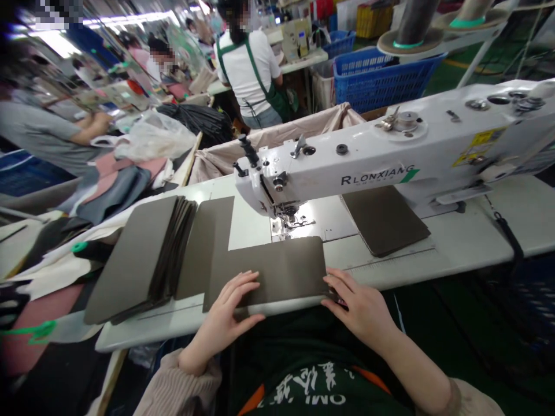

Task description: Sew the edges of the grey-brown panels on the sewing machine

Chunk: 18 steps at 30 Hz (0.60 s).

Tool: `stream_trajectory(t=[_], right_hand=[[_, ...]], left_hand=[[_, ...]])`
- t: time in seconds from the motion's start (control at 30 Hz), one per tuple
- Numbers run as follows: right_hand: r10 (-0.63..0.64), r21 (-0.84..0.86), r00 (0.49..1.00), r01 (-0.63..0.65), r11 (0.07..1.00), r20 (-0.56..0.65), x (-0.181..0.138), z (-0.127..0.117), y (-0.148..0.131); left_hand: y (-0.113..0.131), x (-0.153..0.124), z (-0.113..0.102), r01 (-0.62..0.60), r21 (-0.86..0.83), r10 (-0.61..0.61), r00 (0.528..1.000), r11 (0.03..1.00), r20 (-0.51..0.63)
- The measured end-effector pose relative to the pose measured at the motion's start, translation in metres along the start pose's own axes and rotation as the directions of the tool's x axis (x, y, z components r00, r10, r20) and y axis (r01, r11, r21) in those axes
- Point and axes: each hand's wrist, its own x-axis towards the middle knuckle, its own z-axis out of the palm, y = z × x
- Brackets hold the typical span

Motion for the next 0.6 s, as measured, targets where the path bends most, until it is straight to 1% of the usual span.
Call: stream_trajectory(t=[0.1,0.17,0.2,0.27,0.33,0.4,0.43,0.47,0.5,0.53,0.57,0.6], right_hand=[[-0.074,-0.064,0.995,0.078,0.995,0.068,0.003,0.003,0.001],[-0.114,-0.066,0.99,0.119,0.991,0.082,0.002,0.005,0.005],[-0.131,-0.042,0.988,0.135,0.99,0.081,0.002,0.004,0.008],[-0.142,0.06,0.987,0.138,0.989,0.07,0.002,-0.002,0.012],[-0.096,0.196,0.995,0.093,0.976,0.007,0.005,-0.016,0.014],[0.026,0.307,0.997,-0.001,0.952,-0.078,0.009,-0.033,0.013],[0.097,0.344,0.989,-0.052,0.938,-0.115,0.012,-0.043,0.011],[0.161,0.371,0.977,-0.099,0.924,-0.14,0.015,-0.051,0.009],[0.212,0.392,0.966,-0.139,0.909,-0.15,0.018,-0.059,0.006],[0.251,0.413,0.957,-0.17,0.895,-0.149,0.021,-0.065,0.003],[0.279,0.436,0.95,-0.194,0.879,-0.141,0.023,-0.069,0.001],[0.301,0.46,0.945,-0.213,0.862,-0.127,0.026,-0.071,-0.001]], left_hand=[[-0.006,-0.012,0.001,0.023,0.127,-0.026,1.0,0.992,0.018],[-0.009,-0.018,0.006,0.029,0.179,-0.035,0.999,0.983,0.03],[-0.011,-0.021,0.007,0.025,0.192,-0.033,0.999,0.981,0.037],[-0.016,-0.025,0.007,0.005,0.189,-0.014,0.999,0.982,0.049],[-0.022,-0.03,0.0,-0.014,0.14,0.006,0.998,0.99,0.056],[-0.026,-0.035,-0.014,-0.005,0.025,0.004,1.0,1.0,0.019],[-0.026,-0.038,-0.023,0.038,-0.054,-0.04,0.999,0.998,-0.03],[-0.025,-0.04,-0.033,0.107,-0.145,-0.121,0.988,0.984,-0.098],[-0.023,-0.042,-0.042,0.194,-0.247,-0.238,0.958,0.95,-0.163],[-0.019,-0.043,-0.051,0.287,-0.354,-0.372,0.907,0.89,-0.198],[-0.015,-0.043,-0.058,0.37,-0.458,-0.498,0.845,0.808,-0.196],[-0.009,-0.042,-0.065,0.431,-0.552,-0.598,0.786,0.714,-0.161]])
